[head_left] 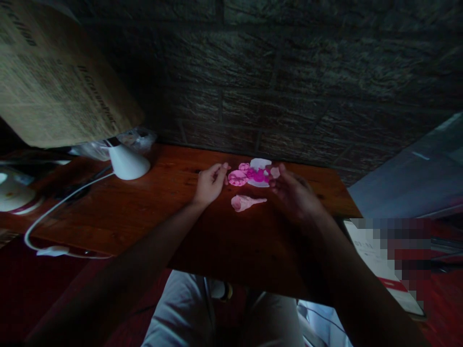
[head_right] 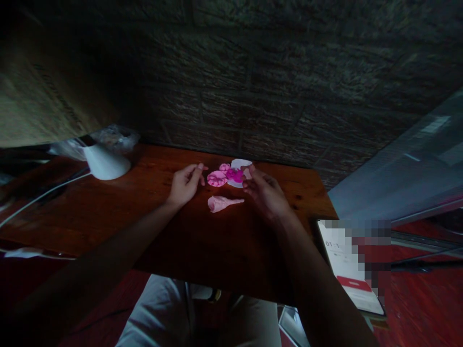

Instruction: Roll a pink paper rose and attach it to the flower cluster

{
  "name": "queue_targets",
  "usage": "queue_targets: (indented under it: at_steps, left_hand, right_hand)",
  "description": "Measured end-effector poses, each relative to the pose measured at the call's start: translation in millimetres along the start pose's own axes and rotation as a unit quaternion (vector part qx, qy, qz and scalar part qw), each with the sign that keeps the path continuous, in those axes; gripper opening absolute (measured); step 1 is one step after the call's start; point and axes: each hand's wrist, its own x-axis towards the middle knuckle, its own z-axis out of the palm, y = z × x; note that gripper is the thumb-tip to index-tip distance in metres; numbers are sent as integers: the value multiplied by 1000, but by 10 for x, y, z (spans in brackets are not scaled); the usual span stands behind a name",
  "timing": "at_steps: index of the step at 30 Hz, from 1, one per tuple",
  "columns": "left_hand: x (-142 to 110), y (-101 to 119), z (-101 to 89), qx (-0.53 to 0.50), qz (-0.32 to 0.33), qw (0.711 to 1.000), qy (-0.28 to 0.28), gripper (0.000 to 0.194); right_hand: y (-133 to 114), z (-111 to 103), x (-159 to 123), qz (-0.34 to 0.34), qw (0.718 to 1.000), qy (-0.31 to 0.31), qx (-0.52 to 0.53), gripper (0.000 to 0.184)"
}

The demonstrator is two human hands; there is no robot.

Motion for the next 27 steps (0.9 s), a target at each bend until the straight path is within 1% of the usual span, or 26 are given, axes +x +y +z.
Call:
queue_targets:
  at_steps: [5,9,12,17,21,24,27]
  left_hand:
    - [1,-9,-1,-10,-7,1000,3,47]
    - [-4,2,1,-16,-9,1000,3,43]
    - [-6,2,13,-16,-14,1000,3,43]
    - [2,2,15,-12,-19,1000,3,43]
    - [-27,68,5,-16,-10,1000,5,41]
    - [-101,206,32,-40,7,999,-22,33]
    - [-189,358,86,-56,39,994,-88,27]
  right_hand:
    - [-4,1,-50,40,999,-17,-28,39]
    - [-24,21,-61,63,998,-21,-9,39]
    - [-31,38,-60,53,998,-23,-6,38]
    - [15,97,-78,15,1000,-17,-20,34]
    - [69,142,-93,8,1000,-1,-22,27]
    - [117,180,-93,21,999,23,-21,25]
    - [157,242,-104,20,999,44,-10,27]
